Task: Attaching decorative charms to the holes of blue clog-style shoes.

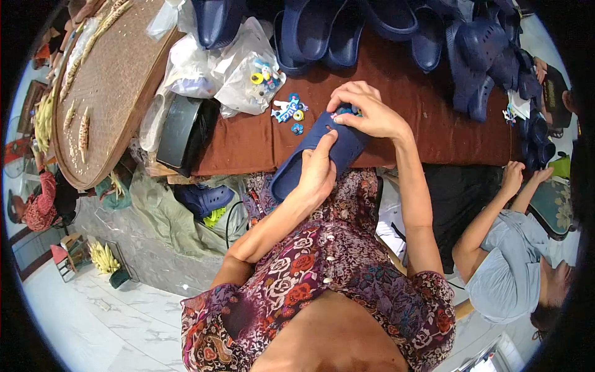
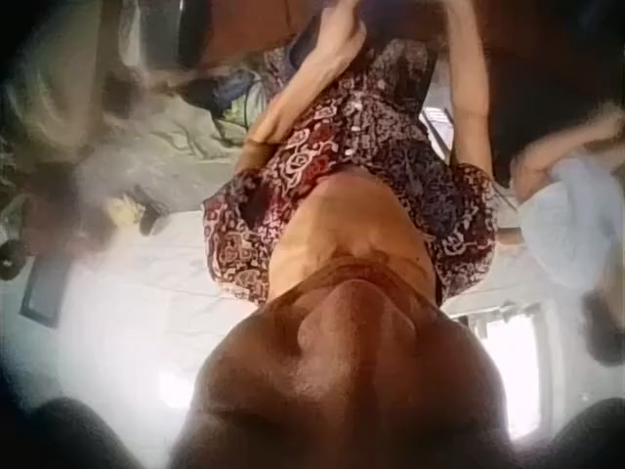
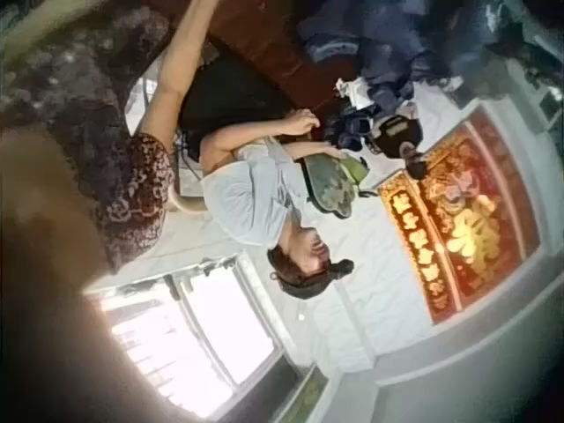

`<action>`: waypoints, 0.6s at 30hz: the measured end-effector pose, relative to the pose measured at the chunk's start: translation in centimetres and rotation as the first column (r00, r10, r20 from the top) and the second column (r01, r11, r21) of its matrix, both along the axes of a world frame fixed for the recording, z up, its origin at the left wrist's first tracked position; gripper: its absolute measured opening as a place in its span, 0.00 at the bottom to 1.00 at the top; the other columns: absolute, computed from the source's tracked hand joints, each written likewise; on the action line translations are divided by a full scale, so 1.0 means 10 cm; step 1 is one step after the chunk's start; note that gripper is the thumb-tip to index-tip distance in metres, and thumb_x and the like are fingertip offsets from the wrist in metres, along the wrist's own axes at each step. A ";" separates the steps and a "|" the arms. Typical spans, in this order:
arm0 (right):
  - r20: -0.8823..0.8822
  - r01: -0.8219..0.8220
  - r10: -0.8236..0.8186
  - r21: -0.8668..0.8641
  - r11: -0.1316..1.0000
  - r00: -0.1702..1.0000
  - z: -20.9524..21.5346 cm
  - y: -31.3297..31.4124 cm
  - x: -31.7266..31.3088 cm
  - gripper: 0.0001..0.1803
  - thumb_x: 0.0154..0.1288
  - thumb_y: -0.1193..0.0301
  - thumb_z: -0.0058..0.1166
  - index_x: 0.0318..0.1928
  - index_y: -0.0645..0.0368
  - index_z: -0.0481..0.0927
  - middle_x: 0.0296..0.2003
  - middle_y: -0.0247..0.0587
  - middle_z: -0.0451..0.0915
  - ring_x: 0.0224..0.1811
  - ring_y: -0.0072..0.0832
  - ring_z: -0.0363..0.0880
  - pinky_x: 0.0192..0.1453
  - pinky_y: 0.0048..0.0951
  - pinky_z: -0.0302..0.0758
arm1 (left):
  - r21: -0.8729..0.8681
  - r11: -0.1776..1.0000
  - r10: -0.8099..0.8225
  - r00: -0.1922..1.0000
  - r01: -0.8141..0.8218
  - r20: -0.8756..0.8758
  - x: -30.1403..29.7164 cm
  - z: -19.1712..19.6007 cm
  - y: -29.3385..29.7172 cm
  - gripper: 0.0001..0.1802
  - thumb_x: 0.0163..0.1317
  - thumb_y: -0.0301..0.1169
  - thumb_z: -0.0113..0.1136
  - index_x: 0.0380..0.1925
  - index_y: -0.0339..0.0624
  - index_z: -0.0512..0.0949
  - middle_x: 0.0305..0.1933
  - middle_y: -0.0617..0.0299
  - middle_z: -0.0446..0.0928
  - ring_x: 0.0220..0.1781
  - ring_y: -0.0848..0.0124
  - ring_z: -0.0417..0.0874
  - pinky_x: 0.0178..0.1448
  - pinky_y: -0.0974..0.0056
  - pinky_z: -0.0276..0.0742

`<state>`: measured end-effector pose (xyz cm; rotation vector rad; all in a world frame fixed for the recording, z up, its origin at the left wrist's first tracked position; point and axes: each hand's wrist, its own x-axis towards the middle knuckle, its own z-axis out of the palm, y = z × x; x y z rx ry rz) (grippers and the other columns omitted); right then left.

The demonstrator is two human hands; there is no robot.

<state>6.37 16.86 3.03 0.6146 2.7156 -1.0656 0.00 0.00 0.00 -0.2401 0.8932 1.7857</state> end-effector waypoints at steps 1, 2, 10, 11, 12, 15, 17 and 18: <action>-0.204 0.018 -0.023 -0.026 1.000 0.979 -0.12 -0.01 0.03 0.14 0.61 0.67 0.61 0.47 0.55 0.82 0.54 0.41 0.76 0.67 0.35 0.64 0.73 0.41 0.55 | -0.014 1.000 -0.015 0.998 0.016 0.068 -0.03 0.01 -0.02 0.18 0.68 0.27 0.57 0.55 0.31 0.72 0.56 0.54 0.78 0.55 0.65 0.81 0.63 0.60 0.78; -0.397 0.031 -0.051 -0.055 0.998 0.916 -0.22 -0.01 0.06 0.12 0.63 0.69 0.59 0.46 0.56 0.82 0.53 0.41 0.77 0.64 0.36 0.69 0.71 0.39 0.59 | -0.026 0.999 -0.030 0.990 0.034 0.137 -0.05 0.03 -0.03 0.17 0.68 0.27 0.56 0.55 0.31 0.72 0.56 0.54 0.78 0.55 0.65 0.81 0.63 0.60 0.78; -0.485 0.275 -0.235 0.010 0.962 0.842 -0.23 -0.17 0.22 0.13 0.60 0.65 0.64 0.46 0.47 0.84 0.62 0.44 0.70 0.70 0.47 0.59 0.71 0.46 0.60 | 0.036 0.999 -0.014 0.976 0.006 0.219 -0.01 -0.05 0.12 0.18 0.69 0.30 0.54 0.57 0.35 0.70 0.56 0.55 0.77 0.58 0.64 0.80 0.66 0.57 0.75; -0.485 0.274 -0.236 0.009 0.962 0.842 -0.26 -0.17 0.23 0.13 0.60 0.65 0.64 0.46 0.47 0.84 0.62 0.44 0.70 0.70 0.47 0.59 0.71 0.46 0.60 | 0.063 0.998 -0.029 0.970 0.014 0.240 0.01 -0.06 0.16 0.20 0.69 0.31 0.53 0.59 0.38 0.68 0.58 0.54 0.76 0.61 0.63 0.78 0.68 0.54 0.73; -0.473 0.280 -0.213 0.075 0.957 0.855 -0.31 -0.15 0.24 0.12 0.61 0.64 0.63 0.46 0.46 0.85 0.63 0.44 0.69 0.71 0.48 0.57 0.72 0.48 0.57 | 0.066 0.998 -0.027 0.973 0.013 0.230 0.05 -0.13 0.20 0.20 0.69 0.31 0.52 0.60 0.39 0.67 0.59 0.54 0.75 0.62 0.63 0.77 0.69 0.55 0.72; -0.426 0.277 -0.207 0.109 0.955 0.881 -0.43 -0.09 0.23 0.11 0.63 0.60 0.61 0.45 0.44 0.86 0.67 0.46 0.66 0.73 0.50 0.53 0.75 0.52 0.50 | 0.073 0.994 0.065 0.981 -0.080 0.184 0.15 -0.23 0.33 0.17 0.70 0.31 0.51 0.57 0.38 0.70 0.57 0.54 0.76 0.60 0.64 0.78 0.68 0.57 0.73; -0.376 0.284 -0.239 0.069 0.956 0.895 -0.47 -0.05 0.18 0.11 0.63 0.61 0.61 0.44 0.45 0.86 0.65 0.46 0.67 0.72 0.50 0.55 0.74 0.51 0.52 | 0.073 0.994 0.058 0.975 -0.075 0.213 0.14 -0.24 0.36 0.17 0.71 0.32 0.52 0.56 0.37 0.71 0.57 0.54 0.76 0.59 0.66 0.78 0.67 0.58 0.73; -0.390 0.276 -0.239 0.042 0.960 0.889 -0.46 -0.04 0.15 0.11 0.62 0.61 0.61 0.44 0.46 0.85 0.64 0.46 0.68 0.71 0.49 0.56 0.73 0.51 0.53 | 0.073 0.993 0.076 0.977 -0.092 0.199 0.15 -0.25 0.38 0.17 0.71 0.33 0.53 0.56 0.37 0.70 0.58 0.54 0.76 0.59 0.66 0.78 0.67 0.58 0.73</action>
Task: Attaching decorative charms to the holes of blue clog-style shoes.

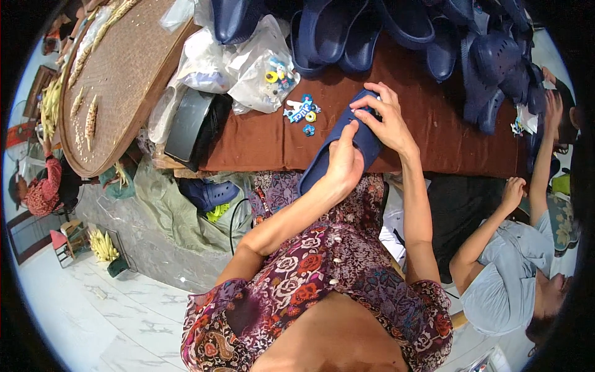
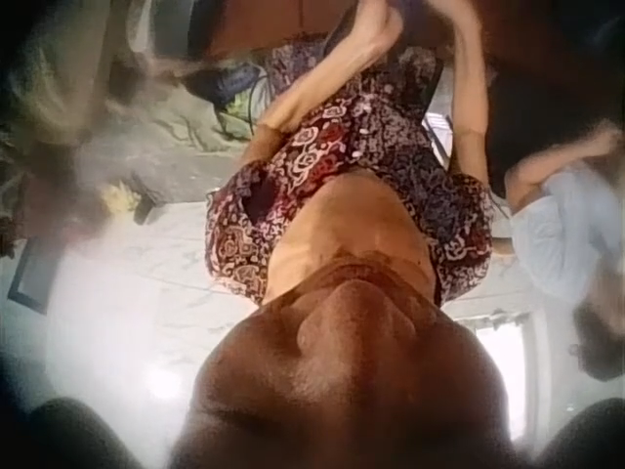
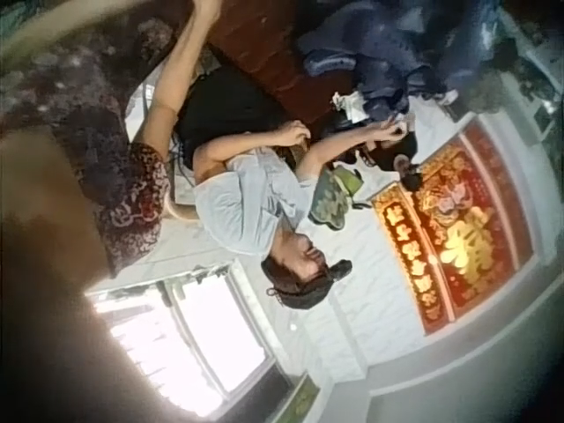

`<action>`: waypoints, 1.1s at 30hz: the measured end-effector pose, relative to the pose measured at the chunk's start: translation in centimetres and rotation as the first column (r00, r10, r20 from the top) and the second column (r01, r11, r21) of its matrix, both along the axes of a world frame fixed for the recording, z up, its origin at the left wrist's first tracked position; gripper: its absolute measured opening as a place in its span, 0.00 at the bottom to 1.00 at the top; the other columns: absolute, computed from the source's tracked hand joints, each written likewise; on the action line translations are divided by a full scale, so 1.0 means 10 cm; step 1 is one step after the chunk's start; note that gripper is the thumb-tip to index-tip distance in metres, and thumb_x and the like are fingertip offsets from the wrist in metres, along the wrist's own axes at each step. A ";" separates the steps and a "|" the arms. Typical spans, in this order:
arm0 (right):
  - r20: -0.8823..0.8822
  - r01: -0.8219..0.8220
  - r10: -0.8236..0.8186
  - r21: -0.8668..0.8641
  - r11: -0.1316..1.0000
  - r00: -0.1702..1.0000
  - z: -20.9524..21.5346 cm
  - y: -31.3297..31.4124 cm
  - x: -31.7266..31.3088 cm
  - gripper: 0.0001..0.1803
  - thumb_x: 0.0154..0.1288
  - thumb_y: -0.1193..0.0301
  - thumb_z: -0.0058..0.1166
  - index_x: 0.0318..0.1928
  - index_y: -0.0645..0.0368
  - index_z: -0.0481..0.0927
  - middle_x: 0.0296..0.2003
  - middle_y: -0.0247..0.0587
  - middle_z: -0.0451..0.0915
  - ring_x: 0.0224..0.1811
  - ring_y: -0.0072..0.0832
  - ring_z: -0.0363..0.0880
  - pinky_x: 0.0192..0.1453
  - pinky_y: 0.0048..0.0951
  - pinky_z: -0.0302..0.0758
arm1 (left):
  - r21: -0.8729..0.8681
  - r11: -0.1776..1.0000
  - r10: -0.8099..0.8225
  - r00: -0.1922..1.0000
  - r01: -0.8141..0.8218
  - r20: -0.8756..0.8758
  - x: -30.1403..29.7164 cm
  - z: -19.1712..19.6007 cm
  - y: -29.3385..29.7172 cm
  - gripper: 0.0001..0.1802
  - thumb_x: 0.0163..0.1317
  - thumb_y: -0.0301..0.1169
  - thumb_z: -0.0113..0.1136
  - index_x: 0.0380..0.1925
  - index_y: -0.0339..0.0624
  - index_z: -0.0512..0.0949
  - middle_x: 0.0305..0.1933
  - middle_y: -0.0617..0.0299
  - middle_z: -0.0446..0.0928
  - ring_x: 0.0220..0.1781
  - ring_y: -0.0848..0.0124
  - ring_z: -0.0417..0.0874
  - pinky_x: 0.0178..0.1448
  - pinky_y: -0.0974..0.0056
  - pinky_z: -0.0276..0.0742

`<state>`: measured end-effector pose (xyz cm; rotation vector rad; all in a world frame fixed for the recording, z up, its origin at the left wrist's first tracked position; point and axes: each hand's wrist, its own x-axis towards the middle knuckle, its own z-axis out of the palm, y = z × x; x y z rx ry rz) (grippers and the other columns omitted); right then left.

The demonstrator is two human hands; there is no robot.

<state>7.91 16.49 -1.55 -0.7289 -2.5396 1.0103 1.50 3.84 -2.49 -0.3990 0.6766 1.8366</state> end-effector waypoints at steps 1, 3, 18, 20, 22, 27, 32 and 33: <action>-0.003 -0.005 0.005 -0.002 1.000 1.000 0.01 0.00 -0.03 0.11 0.62 0.61 0.61 0.44 0.46 0.85 0.64 0.46 0.68 0.71 0.49 0.56 0.73 0.51 0.53 | -0.001 1.000 0.018 1.000 -0.018 -0.015 0.01 -0.01 0.01 0.18 0.71 0.33 0.53 0.56 0.36 0.70 0.58 0.54 0.75 0.59 0.66 0.78 0.67 0.58 0.73; 0.045 0.012 -0.013 0.026 1.000 0.999 0.03 0.01 -0.08 0.12 0.62 0.62 0.63 0.44 0.50 0.84 0.64 0.44 0.68 0.73 0.46 0.55 0.73 0.47 0.56 | -0.008 1.000 0.023 0.999 -0.023 -0.037 0.00 0.01 0.00 0.20 0.71 0.35 0.54 0.58 0.35 0.69 0.59 0.55 0.75 0.59 0.67 0.78 0.67 0.59 0.73; -0.296 0.353 -0.369 -0.110 0.929 0.881 -0.08 -0.87 0.24 0.17 0.67 0.66 0.58 0.52 0.61 0.78 0.58 0.50 0.68 0.65 0.45 0.64 0.71 0.45 0.58 | -0.411 0.888 -0.444 -0.152 -0.208 -0.883 -1.26 0.01 -0.87 0.15 0.61 0.22 0.61 0.49 0.38 0.79 0.43 0.58 0.81 0.42 0.70 0.82 0.48 0.67 0.78; -0.296 0.334 -0.351 -0.108 0.936 0.888 -0.13 -0.88 0.21 0.16 0.68 0.66 0.57 0.52 0.61 0.78 0.58 0.50 0.68 0.65 0.45 0.63 0.71 0.45 0.58 | -0.413 0.875 -0.469 -0.234 -0.253 -0.851 -1.40 -0.18 -0.76 0.16 0.60 0.22 0.61 0.50 0.39 0.79 0.43 0.55 0.81 0.43 0.65 0.83 0.49 0.64 0.78; -0.296 0.313 -0.330 -0.105 0.944 0.896 -0.13 -0.88 0.18 0.16 0.69 0.64 0.55 0.52 0.59 0.78 0.59 0.50 0.68 0.66 0.45 0.62 0.71 0.45 0.57 | -0.384 0.867 -0.492 -0.424 -0.317 -0.760 -1.43 -0.30 -0.68 0.18 0.58 0.24 0.63 0.50 0.41 0.79 0.43 0.51 0.79 0.45 0.56 0.81 0.52 0.58 0.76; -0.278 0.257 -0.264 -0.062 0.964 0.923 -0.02 -0.76 0.02 0.13 0.66 0.67 0.57 0.49 0.57 0.80 0.55 0.48 0.72 0.64 0.45 0.67 0.68 0.43 0.61 | -0.375 0.854 -0.518 -0.525 -0.359 -0.675 -1.45 -0.43 -0.63 0.19 0.57 0.26 0.65 0.50 0.42 0.79 0.42 0.53 0.79 0.44 0.57 0.80 0.50 0.57 0.76; -0.266 0.256 -0.236 0.042 0.966 0.935 0.11 -0.49 -0.15 0.07 0.62 0.70 0.61 0.40 0.55 0.82 0.44 0.40 0.79 0.52 0.39 0.76 0.58 0.38 0.70 | -0.546 0.796 -0.595 -0.171 -0.262 -0.785 -1.48 -0.43 -0.70 0.18 0.53 0.27 0.71 0.46 0.43 0.82 0.39 0.56 0.80 0.35 0.64 0.82 0.41 0.61 0.79; -0.258 0.236 -0.210 0.076 0.969 0.943 0.14 -0.43 -0.21 0.07 0.62 0.70 0.60 0.41 0.55 0.82 0.44 0.39 0.79 0.51 0.39 0.76 0.59 0.39 0.69 | -0.548 0.792 -0.599 -0.169 -0.270 -0.783 -1.50 -0.41 -0.73 0.18 0.53 0.27 0.71 0.46 0.43 0.82 0.39 0.56 0.80 0.35 0.64 0.82 0.41 0.61 0.79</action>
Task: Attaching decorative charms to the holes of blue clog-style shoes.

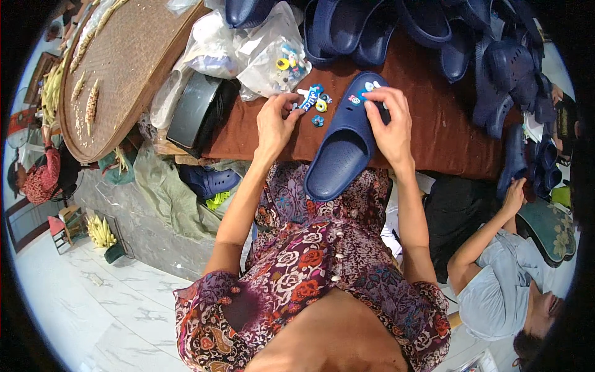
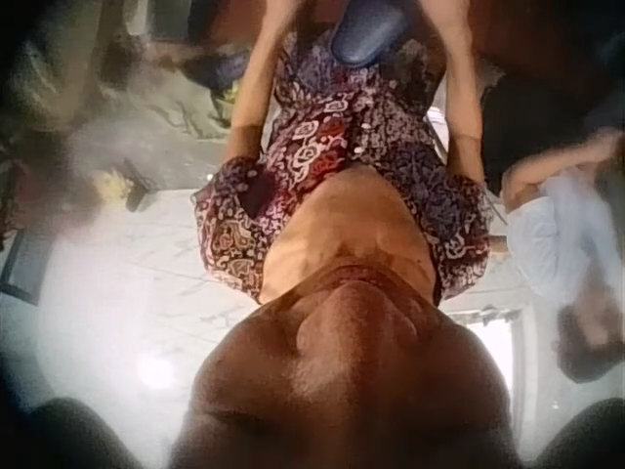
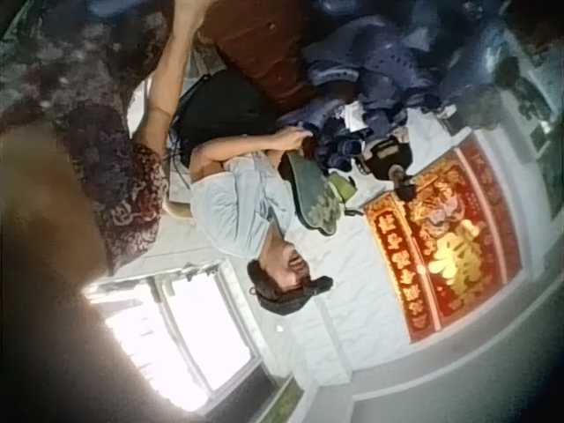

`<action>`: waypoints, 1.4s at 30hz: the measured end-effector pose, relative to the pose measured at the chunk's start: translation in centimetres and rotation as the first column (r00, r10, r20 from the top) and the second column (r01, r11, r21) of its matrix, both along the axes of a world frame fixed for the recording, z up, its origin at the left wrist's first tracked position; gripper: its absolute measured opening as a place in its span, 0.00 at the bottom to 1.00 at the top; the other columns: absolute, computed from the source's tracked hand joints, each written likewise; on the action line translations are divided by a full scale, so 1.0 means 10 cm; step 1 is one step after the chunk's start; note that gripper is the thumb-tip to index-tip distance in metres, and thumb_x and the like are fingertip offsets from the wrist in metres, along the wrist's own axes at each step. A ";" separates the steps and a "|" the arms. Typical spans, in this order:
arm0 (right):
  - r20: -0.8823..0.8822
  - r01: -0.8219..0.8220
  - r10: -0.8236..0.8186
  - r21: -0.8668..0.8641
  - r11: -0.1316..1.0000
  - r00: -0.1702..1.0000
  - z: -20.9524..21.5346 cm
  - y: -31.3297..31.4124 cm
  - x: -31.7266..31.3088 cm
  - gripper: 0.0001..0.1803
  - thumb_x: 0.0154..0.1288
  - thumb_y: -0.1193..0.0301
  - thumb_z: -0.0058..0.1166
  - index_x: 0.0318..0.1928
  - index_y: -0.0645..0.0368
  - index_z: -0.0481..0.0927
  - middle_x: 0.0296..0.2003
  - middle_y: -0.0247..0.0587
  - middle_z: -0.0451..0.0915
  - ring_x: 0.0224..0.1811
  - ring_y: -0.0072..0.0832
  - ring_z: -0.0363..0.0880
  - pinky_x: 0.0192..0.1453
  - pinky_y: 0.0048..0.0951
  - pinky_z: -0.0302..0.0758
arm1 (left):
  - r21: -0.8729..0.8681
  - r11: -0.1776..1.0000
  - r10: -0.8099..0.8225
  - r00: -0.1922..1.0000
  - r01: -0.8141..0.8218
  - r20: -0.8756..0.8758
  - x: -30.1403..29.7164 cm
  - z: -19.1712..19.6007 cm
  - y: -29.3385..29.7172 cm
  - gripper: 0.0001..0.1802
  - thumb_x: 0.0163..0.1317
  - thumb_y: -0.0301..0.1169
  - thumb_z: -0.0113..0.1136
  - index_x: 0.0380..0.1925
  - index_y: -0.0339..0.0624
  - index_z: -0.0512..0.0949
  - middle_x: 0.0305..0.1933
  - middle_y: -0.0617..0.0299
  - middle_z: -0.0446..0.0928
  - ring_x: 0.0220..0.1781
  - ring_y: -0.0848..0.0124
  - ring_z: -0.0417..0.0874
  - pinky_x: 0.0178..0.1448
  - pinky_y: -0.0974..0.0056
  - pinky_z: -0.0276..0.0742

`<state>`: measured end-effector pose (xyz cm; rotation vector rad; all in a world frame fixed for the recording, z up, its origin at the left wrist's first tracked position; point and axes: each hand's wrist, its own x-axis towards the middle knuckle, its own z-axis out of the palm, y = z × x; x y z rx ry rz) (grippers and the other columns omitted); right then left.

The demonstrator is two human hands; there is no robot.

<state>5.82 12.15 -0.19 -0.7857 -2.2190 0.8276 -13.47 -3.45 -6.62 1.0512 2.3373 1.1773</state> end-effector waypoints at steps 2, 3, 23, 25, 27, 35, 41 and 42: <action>0.078 -0.092 0.088 0.047 0.995 0.993 0.08 0.13 -0.11 0.07 0.63 0.69 0.59 0.41 0.54 0.82 0.43 0.39 0.79 0.51 0.39 0.76 0.60 0.40 0.67 | -0.087 0.996 -0.022 0.999 0.025 0.038 0.00 0.09 -0.01 0.17 0.53 0.29 0.72 0.45 0.42 0.83 0.38 0.57 0.80 0.35 0.65 0.83 0.41 0.62 0.79; 0.156 -0.184 0.169 0.088 0.979 0.973 0.08 0.19 -0.16 0.08 0.64 0.68 0.58 0.42 0.54 0.82 0.43 0.39 0.79 0.51 0.40 0.76 0.61 0.42 0.66 | -0.086 0.996 -0.025 0.999 0.028 0.039 0.00 0.13 -0.01 0.17 0.53 0.29 0.72 0.45 0.42 0.83 0.38 0.57 0.80 0.35 0.65 0.83 0.41 0.62 0.79; -0.014 0.070 -0.071 -0.067 0.995 0.997 -0.17 0.01 0.24 0.09 0.64 0.75 0.56 0.45 0.56 0.82 0.48 0.43 0.77 0.53 0.41 0.75 0.59 0.38 0.71 | 0.040 0.968 -0.201 0.858 0.249 -0.473 0.06 0.10 0.62 0.14 0.54 0.29 0.66 0.42 0.41 0.82 0.38 0.52 0.81 0.41 0.53 0.78 0.48 0.53 0.74; -0.009 0.077 -0.078 -0.081 0.994 0.997 -0.11 0.03 0.24 0.09 0.64 0.75 0.57 0.45 0.56 0.82 0.48 0.43 0.77 0.54 0.41 0.75 0.59 0.38 0.71 | 0.093 0.961 -0.206 0.900 0.259 -0.384 0.10 0.27 0.61 0.14 0.54 0.30 0.67 0.42 0.42 0.83 0.37 0.53 0.82 0.40 0.56 0.79 0.46 0.55 0.74; -0.003 0.076 -0.076 -0.073 0.994 0.997 -0.04 0.06 0.22 0.09 0.64 0.74 0.57 0.45 0.56 0.83 0.47 0.42 0.77 0.54 0.40 0.75 0.59 0.38 0.71 | 0.165 0.961 -0.197 0.969 0.221 -0.149 0.20 0.53 0.57 0.13 0.57 0.32 0.68 0.42 0.42 0.84 0.34 0.57 0.83 0.35 0.64 0.81 0.39 0.61 0.76; 0.066 -0.241 0.241 0.001 0.970 0.968 0.07 0.05 0.07 0.10 0.66 0.73 0.55 0.47 0.56 0.82 0.44 0.42 0.77 0.51 0.42 0.75 0.57 0.39 0.72 | 0.048 0.927 -0.368 0.928 0.371 -0.065 0.41 0.68 0.48 0.14 0.59 0.35 0.69 0.43 0.42 0.85 0.36 0.55 0.85 0.35 0.69 0.84 0.39 0.64 0.77; 0.157 -0.298 0.283 0.083 0.951 0.946 0.07 0.15 0.05 0.09 0.64 0.70 0.58 0.44 0.56 0.83 0.42 0.39 0.77 0.48 0.39 0.75 0.55 0.39 0.73 | 0.222 0.946 -0.294 0.916 0.237 0.273 0.48 0.58 0.36 0.13 0.63 0.31 0.65 0.46 0.41 0.82 0.38 0.57 0.84 0.39 0.69 0.85 0.43 0.64 0.80; 0.157 -0.299 0.284 0.079 0.951 0.946 0.07 0.16 0.05 0.09 0.64 0.70 0.58 0.44 0.56 0.83 0.42 0.39 0.77 0.48 0.39 0.75 0.55 0.39 0.73 | 0.219 0.947 -0.292 0.916 0.235 0.276 0.50 0.60 0.29 0.13 0.63 0.31 0.65 0.46 0.41 0.82 0.38 0.57 0.84 0.39 0.69 0.85 0.43 0.64 0.80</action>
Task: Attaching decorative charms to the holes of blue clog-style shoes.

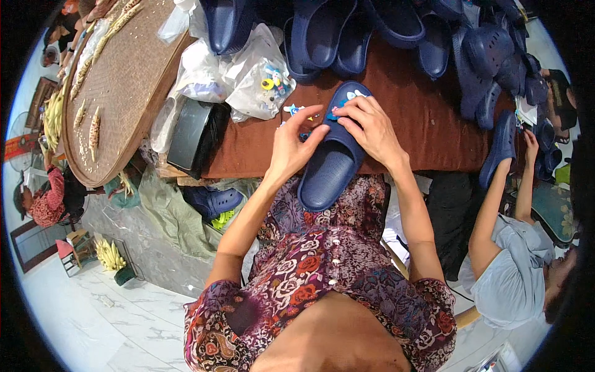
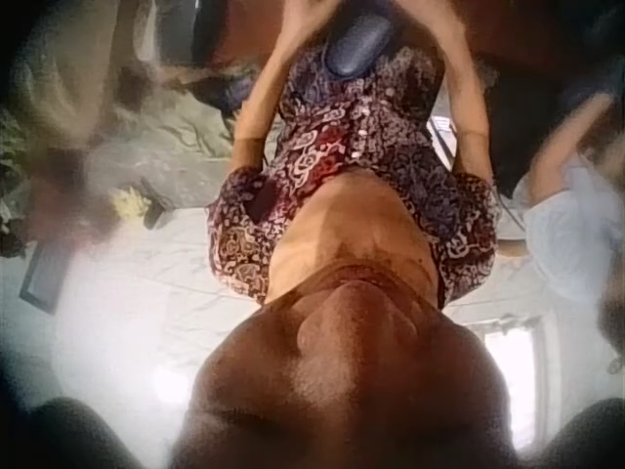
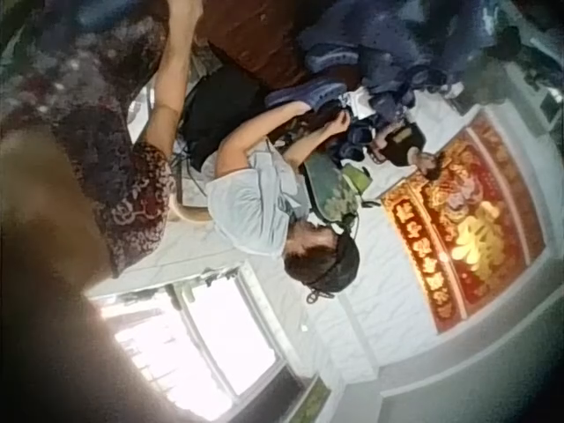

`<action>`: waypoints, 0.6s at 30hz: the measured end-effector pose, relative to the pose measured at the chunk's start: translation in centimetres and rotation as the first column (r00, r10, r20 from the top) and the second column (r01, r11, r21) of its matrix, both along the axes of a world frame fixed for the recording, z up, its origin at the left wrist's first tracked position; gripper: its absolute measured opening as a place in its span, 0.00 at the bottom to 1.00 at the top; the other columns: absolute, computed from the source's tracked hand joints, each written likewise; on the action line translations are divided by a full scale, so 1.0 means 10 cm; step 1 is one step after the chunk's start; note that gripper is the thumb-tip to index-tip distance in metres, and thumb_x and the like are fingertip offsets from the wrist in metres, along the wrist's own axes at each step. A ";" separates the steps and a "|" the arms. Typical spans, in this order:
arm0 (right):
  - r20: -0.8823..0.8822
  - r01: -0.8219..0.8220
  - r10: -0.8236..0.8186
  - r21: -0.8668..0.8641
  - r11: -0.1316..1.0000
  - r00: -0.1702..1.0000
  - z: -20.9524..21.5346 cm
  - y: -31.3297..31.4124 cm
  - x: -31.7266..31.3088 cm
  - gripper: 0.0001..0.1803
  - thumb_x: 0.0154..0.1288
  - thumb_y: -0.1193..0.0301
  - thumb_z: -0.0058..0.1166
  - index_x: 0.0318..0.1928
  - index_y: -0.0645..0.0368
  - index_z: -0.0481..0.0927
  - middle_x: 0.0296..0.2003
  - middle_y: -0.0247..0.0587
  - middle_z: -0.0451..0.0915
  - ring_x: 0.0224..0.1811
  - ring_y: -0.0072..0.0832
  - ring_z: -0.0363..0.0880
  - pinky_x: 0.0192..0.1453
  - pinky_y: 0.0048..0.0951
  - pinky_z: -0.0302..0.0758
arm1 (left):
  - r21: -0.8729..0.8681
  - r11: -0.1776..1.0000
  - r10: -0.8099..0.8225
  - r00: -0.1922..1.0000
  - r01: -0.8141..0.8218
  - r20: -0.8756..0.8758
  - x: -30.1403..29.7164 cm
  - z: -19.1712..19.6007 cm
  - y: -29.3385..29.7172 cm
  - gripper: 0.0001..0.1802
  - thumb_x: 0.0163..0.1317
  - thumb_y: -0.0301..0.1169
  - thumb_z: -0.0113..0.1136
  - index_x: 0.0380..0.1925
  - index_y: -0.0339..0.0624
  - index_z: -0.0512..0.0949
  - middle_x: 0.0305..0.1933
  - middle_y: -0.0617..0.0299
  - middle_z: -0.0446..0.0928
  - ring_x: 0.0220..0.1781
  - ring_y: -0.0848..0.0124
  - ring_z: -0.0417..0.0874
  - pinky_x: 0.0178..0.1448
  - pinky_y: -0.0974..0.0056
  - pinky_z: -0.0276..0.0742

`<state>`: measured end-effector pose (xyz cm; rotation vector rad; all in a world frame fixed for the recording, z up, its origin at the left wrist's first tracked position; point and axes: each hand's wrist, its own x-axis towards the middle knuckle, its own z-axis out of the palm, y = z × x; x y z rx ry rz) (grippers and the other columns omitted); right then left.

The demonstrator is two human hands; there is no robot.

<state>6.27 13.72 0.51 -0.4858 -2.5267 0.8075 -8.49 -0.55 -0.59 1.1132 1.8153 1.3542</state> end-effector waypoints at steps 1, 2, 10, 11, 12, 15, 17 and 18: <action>-0.002 -0.013 0.013 0.010 1.000 1.000 0.00 0.01 -0.01 0.09 0.63 0.70 0.58 0.43 0.56 0.83 0.41 0.38 0.78 0.48 0.39 0.76 0.54 0.39 0.73 | 0.007 0.998 0.064 0.995 -0.065 0.074 0.02 0.04 -0.09 0.12 0.64 0.30 0.64 0.47 0.38 0.81 0.40 0.60 0.84 0.40 0.73 0.83 0.45 0.67 0.78; -0.004 -0.026 0.026 0.020 0.999 1.000 0.00 0.02 -0.03 0.08 0.63 0.70 0.59 0.42 0.56 0.83 0.40 0.37 0.78 0.47 0.38 0.76 0.53 0.38 0.74 | 0.009 0.991 0.128 0.981 -0.131 0.148 0.07 0.07 -0.19 0.12 0.66 0.28 0.63 0.47 0.36 0.80 0.42 0.62 0.83 0.41 0.77 0.81 0.46 0.70 0.77; 0.032 -0.136 0.133 0.163 0.977 0.991 0.10 0.10 0.01 0.08 0.61 0.71 0.59 0.40 0.57 0.83 0.38 0.37 0.78 0.43 0.37 0.77 0.49 0.38 0.74 | -0.071 0.991 0.044 0.228 0.112 0.973 0.56 -0.08 -0.41 0.23 0.70 0.43 0.58 0.58 0.42 0.72 0.53 0.62 0.78 0.50 0.72 0.79 0.54 0.67 0.74; 0.041 -0.126 0.120 0.170 0.977 0.992 0.11 0.08 0.01 0.08 0.61 0.71 0.59 0.40 0.57 0.83 0.37 0.38 0.78 0.43 0.37 0.76 0.49 0.38 0.74 | -0.154 0.988 0.153 -0.041 -0.026 0.987 0.58 -0.13 -0.30 0.24 0.68 0.45 0.60 0.57 0.43 0.72 0.54 0.61 0.77 0.53 0.70 0.77 0.55 0.64 0.74; 0.041 -0.134 0.129 0.170 0.976 0.991 0.11 0.08 0.00 0.08 0.61 0.71 0.59 0.40 0.57 0.83 0.37 0.38 0.78 0.43 0.37 0.76 0.49 0.38 0.74 | -0.265 0.954 0.211 -0.317 -0.139 0.925 0.59 -0.18 -0.19 0.25 0.66 0.47 0.63 0.56 0.45 0.72 0.55 0.60 0.76 0.57 0.67 0.76 0.57 0.61 0.73; 0.029 -0.093 0.090 0.127 0.987 0.995 0.13 0.04 -0.02 0.08 0.61 0.69 0.59 0.39 0.57 0.84 0.37 0.37 0.78 0.43 0.37 0.76 0.48 0.38 0.74 | -0.263 0.940 0.152 -0.427 -0.215 0.891 0.57 -0.24 0.05 0.25 0.63 0.47 0.65 0.54 0.46 0.73 0.56 0.60 0.75 0.62 0.64 0.72 0.63 0.58 0.70; 0.027 -0.073 0.071 0.107 0.992 0.997 0.12 0.03 -0.04 0.08 0.61 0.68 0.59 0.40 0.57 0.84 0.37 0.37 0.78 0.43 0.37 0.76 0.48 0.38 0.74 | -0.302 0.905 0.152 -0.436 -0.299 0.887 0.55 -0.19 0.18 0.22 0.66 0.42 0.63 0.54 0.45 0.73 0.57 0.60 0.76 0.63 0.64 0.73 0.69 0.56 0.67; 0.028 -0.074 0.071 0.108 0.991 0.997 0.12 0.04 -0.04 0.08 0.61 0.68 0.59 0.40 0.57 0.84 0.37 0.37 0.78 0.43 0.37 0.76 0.48 0.38 0.74 | -0.301 0.905 0.151 -0.437 -0.300 0.887 0.55 -0.18 0.18 0.22 0.66 0.42 0.63 0.54 0.45 0.73 0.57 0.60 0.76 0.63 0.64 0.73 0.69 0.56 0.67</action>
